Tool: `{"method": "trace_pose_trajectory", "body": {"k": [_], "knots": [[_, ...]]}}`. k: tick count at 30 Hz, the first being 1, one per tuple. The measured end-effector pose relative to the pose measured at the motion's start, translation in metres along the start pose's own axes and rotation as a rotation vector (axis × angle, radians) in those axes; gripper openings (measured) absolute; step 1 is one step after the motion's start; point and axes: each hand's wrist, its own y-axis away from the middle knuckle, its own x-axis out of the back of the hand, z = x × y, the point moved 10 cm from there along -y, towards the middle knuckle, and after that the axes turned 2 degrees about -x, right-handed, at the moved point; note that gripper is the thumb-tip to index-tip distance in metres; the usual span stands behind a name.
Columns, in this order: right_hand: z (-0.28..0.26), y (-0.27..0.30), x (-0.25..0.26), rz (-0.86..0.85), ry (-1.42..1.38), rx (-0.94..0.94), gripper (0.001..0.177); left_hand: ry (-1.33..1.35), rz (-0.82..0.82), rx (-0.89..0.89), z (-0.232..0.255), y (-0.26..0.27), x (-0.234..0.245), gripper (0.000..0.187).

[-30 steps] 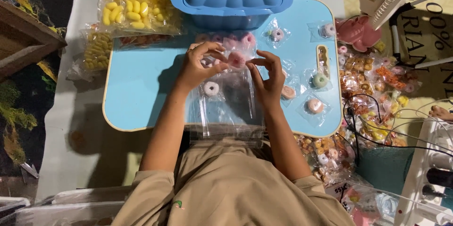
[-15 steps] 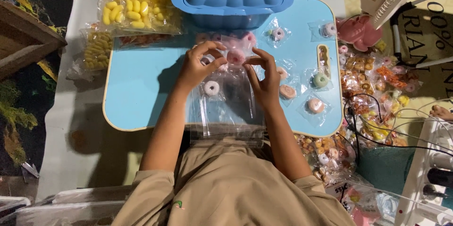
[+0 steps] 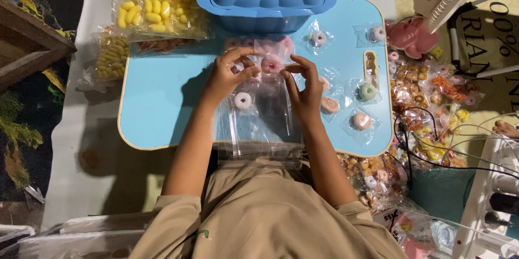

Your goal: Manually packing small donut-shaped snacks into individual compartments of a plastic packaging sheet.

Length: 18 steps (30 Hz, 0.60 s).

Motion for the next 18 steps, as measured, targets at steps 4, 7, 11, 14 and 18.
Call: {"method": "trace_pose_trajectory", "body": {"k": [4,7,11,14,18], "knots": [[0.007,0.001,0.001,0.011,-0.020,-0.014,0.034,-0.007,-0.015,0.014,-0.008,0.001,-0.001,0.029],[0.012,0.002,0.003,0.022,-0.054,-0.023,0.032,-0.084,-0.022,-0.010,-0.006,0.001,-0.002,0.032],[0.012,0.002,0.002,0.018,-0.033,-0.006,0.033,-0.131,-0.051,-0.038,-0.007,0.002,-0.005,0.027],[0.011,0.003,0.000,0.007,0.006,0.001,0.034,-0.140,-0.030,-0.013,-0.005,0.001,-0.004,0.028],[0.017,0.004,0.002,0.017,0.064,-0.008,0.033,-0.148,-0.007,-0.014,0.001,0.001,-0.004,0.030]]}}
